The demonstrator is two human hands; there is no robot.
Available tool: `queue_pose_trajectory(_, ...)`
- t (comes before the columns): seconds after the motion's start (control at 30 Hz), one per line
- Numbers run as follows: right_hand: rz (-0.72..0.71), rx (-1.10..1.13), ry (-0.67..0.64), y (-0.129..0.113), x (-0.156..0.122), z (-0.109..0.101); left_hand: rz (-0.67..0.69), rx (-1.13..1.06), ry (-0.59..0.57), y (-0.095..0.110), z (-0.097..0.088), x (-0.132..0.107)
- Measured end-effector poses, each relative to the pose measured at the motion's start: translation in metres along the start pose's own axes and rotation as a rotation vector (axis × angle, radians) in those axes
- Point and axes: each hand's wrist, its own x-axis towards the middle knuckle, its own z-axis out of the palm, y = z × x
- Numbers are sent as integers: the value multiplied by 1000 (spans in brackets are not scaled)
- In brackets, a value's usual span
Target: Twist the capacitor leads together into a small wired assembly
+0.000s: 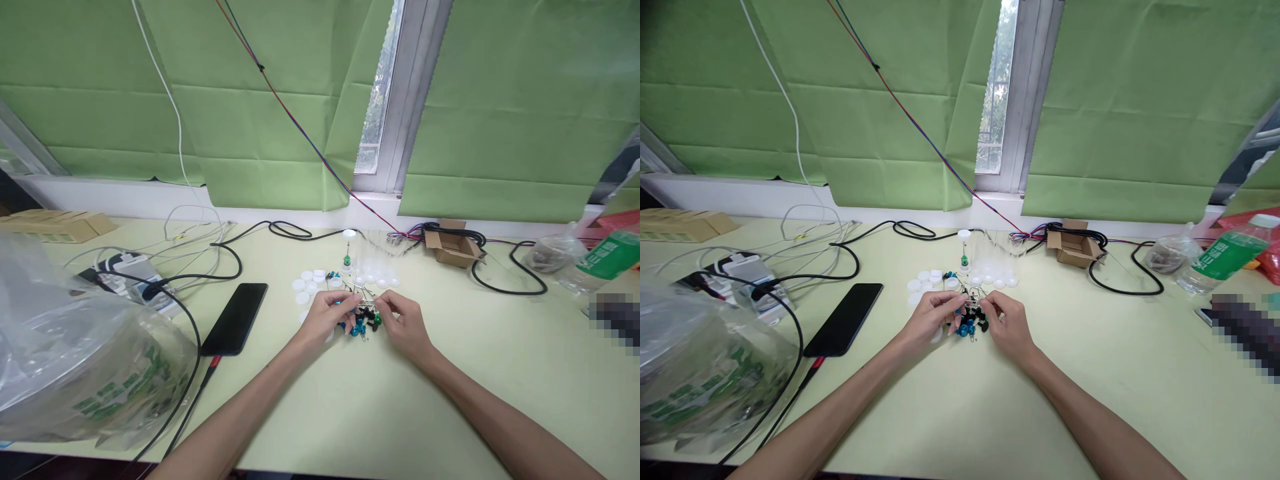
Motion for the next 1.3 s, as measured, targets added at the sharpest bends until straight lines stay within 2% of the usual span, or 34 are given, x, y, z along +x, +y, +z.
queue_pose_trajectory(0.4,-64,-66,-35,0,1,-1,10,14,3,-3,-1,1)
queue_pose_trajectory(0.73,-132,-60,15,-1,2,0,22,-33,33,3,1,1)
queue_pose_trajectory(1.0,-193,-106,91,-3,3,-2,-63,-169,137,8,-2,5)
queue_pose_trajectory(1.1,-197,-111,126,-2,3,-3,-50,-191,194,13,-5,4)
queue_pose_trajectory(1.3,-120,-172,151,4,8,-5,74,57,293,11,-6,3)
